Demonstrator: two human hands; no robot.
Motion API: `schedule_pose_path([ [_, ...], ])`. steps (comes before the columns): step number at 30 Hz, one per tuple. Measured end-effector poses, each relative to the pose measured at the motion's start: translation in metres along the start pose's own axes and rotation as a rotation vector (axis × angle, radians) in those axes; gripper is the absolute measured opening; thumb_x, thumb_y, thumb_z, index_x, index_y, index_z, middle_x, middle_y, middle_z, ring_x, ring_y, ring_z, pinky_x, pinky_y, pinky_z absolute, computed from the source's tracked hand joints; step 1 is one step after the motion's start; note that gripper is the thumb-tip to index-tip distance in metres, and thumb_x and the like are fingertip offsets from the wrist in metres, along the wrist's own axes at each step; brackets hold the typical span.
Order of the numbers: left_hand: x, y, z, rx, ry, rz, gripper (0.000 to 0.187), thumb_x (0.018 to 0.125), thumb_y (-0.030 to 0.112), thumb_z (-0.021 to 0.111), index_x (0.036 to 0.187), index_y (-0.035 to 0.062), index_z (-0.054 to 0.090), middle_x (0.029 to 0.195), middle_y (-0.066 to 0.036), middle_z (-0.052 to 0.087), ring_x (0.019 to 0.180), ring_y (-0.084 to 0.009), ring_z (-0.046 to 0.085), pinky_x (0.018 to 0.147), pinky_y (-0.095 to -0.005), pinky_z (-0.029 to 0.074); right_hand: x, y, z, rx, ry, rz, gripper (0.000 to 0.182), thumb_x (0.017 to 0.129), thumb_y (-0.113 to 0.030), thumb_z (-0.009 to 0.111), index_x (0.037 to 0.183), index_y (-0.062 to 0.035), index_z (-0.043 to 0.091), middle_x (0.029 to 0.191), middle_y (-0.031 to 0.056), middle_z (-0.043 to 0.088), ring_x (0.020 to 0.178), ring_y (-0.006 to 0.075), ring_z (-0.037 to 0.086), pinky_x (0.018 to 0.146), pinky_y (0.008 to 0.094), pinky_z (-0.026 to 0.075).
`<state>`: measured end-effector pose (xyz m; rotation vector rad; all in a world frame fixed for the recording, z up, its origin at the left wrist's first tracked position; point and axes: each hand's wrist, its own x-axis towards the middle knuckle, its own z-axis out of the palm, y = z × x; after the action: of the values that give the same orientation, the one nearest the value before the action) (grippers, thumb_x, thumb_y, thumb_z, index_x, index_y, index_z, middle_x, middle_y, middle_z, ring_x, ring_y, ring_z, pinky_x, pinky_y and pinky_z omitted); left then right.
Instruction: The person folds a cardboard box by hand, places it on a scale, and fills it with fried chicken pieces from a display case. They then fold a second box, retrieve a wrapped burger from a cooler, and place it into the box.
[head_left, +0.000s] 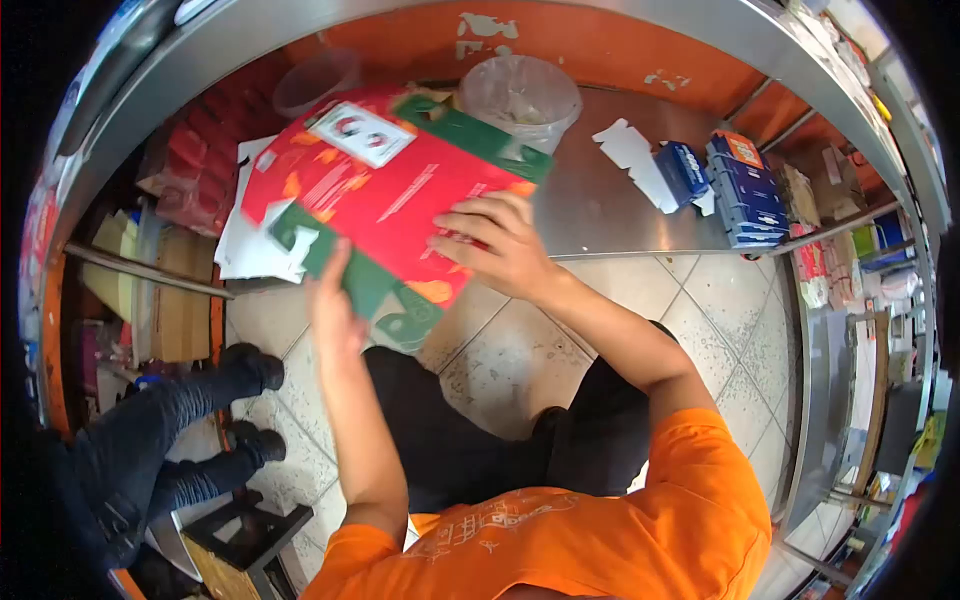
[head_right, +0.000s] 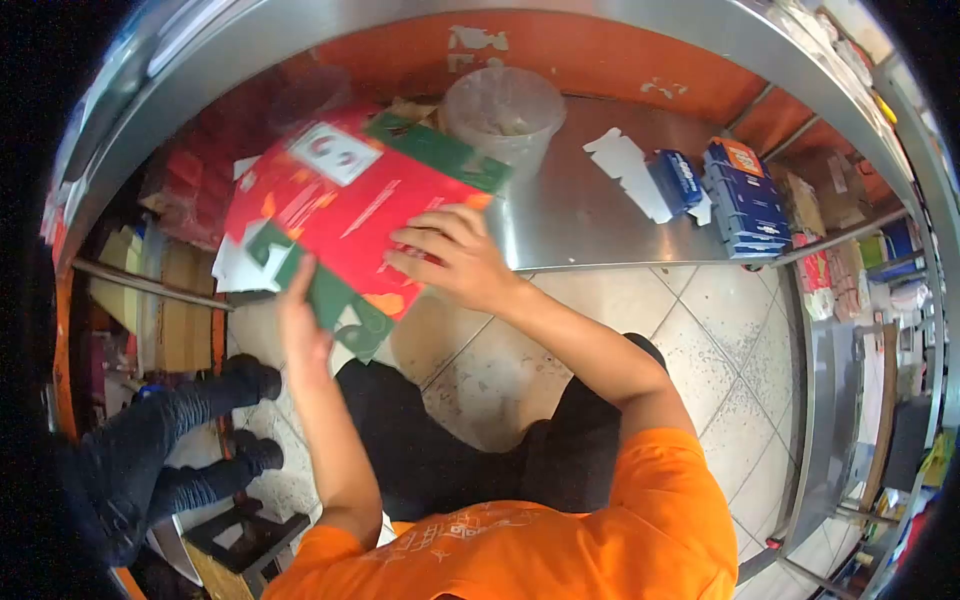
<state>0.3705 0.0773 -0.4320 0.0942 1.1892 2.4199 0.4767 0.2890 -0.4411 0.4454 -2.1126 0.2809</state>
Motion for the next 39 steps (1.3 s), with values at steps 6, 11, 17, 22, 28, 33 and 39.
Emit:
schedule_pose_path([
  [6, -0.028, -0.062, 0.036, -0.204, -0.004, -0.024, 0.042, 0.095, 0.024, 0.062, 0.131, 0.0042, 0.052, 0.119, -0.008, 0.063, 0.106, -0.021, 0.062, 0.092, -0.0382, 0.052, -0.034, -0.025, -0.032, 0.285, 0.064, 0.327, 0.029, 0.078, -0.003, 0.066, 0.106, -0.0066, 0.071, 0.103, 0.0105, 0.07, 0.086, 0.0245, 0.064, 0.079, 0.0363, 0.051],
  [11, -0.031, -0.078, 0.039, -0.346, -0.256, 0.001, 0.03, 0.089, 0.01, 0.07, 0.117, 0.0047, 0.059, 0.107, -0.006, 0.066, 0.098, -0.0177, 0.064, 0.088, -0.0323, 0.052, -0.037, -0.033, -0.053, 0.281, 0.25, 0.599, 0.041, 0.076, 0.004, 0.065, 0.116, -0.0049, 0.068, 0.085, 0.0075, 0.068, 0.052, 0.0214, 0.056, 0.055, 0.0308, 0.052],
  [17, -0.05, -0.086, 0.057, 0.055, -0.143, 0.054, 0.039, 0.082, 0.002, 0.075, 0.117, 0.0011, 0.058, 0.105, -0.006, 0.065, 0.093, -0.0155, 0.064, 0.079, -0.0288, 0.052, -0.034, -0.042, -0.088, 0.097, -0.223, 0.351, 0.055, 0.078, -0.01, 0.068, 0.132, -0.0066, 0.057, 0.073, 0.006, 0.055, 0.06, 0.0234, 0.056, 0.058, 0.0348, 0.053],
  [22, -0.083, -0.106, 0.065, 0.008, -0.167, -0.028, 0.035, 0.092, 0.007, 0.065, 0.125, 0.0028, 0.053, 0.118, -0.009, 0.061, 0.105, -0.0195, 0.06, 0.088, -0.034, 0.051, -0.051, -0.069, -0.073, 0.3, -0.124, 0.698, 0.056, 0.087, -0.017, 0.065, 0.138, -0.0014, 0.047, 0.08, 0.0136, 0.059, 0.066, 0.0278, 0.06, 0.065, 0.0387, 0.053],
  [28, -0.125, -0.127, 0.011, 0.477, -0.447, -0.061, 0.039, 0.093, 0.007, 0.062, 0.129, -0.0001, 0.049, 0.118, -0.006, 0.059, 0.105, -0.0152, 0.056, 0.095, -0.0303, 0.044, -0.086, -0.072, -0.095, 0.447, 0.0, 0.733, 0.049, 0.093, -0.023, 0.058, 0.138, -0.0048, 0.047, 0.102, 0.0136, 0.062, 0.088, 0.0244, 0.06, 0.078, 0.0314, 0.048],
  [33, -0.15, -0.099, -0.014, 0.777, -0.775, -0.351, 0.039, 0.093, 0.013, 0.064, 0.127, -0.0021, 0.05, 0.117, -0.005, 0.06, 0.109, -0.0152, 0.055, 0.096, -0.0305, 0.042, -0.087, -0.095, -0.103, 0.954, -0.141, 1.006, 0.039, 0.093, -0.023, 0.062, 0.124, -0.0066, 0.047, 0.099, 0.0165, 0.061, 0.092, 0.0304, 0.06, 0.08, 0.0347, 0.046],
  [39, -0.163, -0.092, -0.028, 0.633, -0.711, -0.645, 0.065, 0.088, 0.005, 0.07, 0.143, -0.0015, 0.035, 0.113, -0.012, 0.065, 0.1, -0.0123, 0.061, 0.09, -0.0283, 0.048, -0.099, -0.105, -0.1, 0.869, -0.52, 0.577, 0.031, 0.086, -0.008, 0.067, 0.114, -0.0087, 0.053, 0.124, 0.0194, 0.058, 0.116, 0.0376, 0.057, 0.092, 0.0419, 0.049],
])
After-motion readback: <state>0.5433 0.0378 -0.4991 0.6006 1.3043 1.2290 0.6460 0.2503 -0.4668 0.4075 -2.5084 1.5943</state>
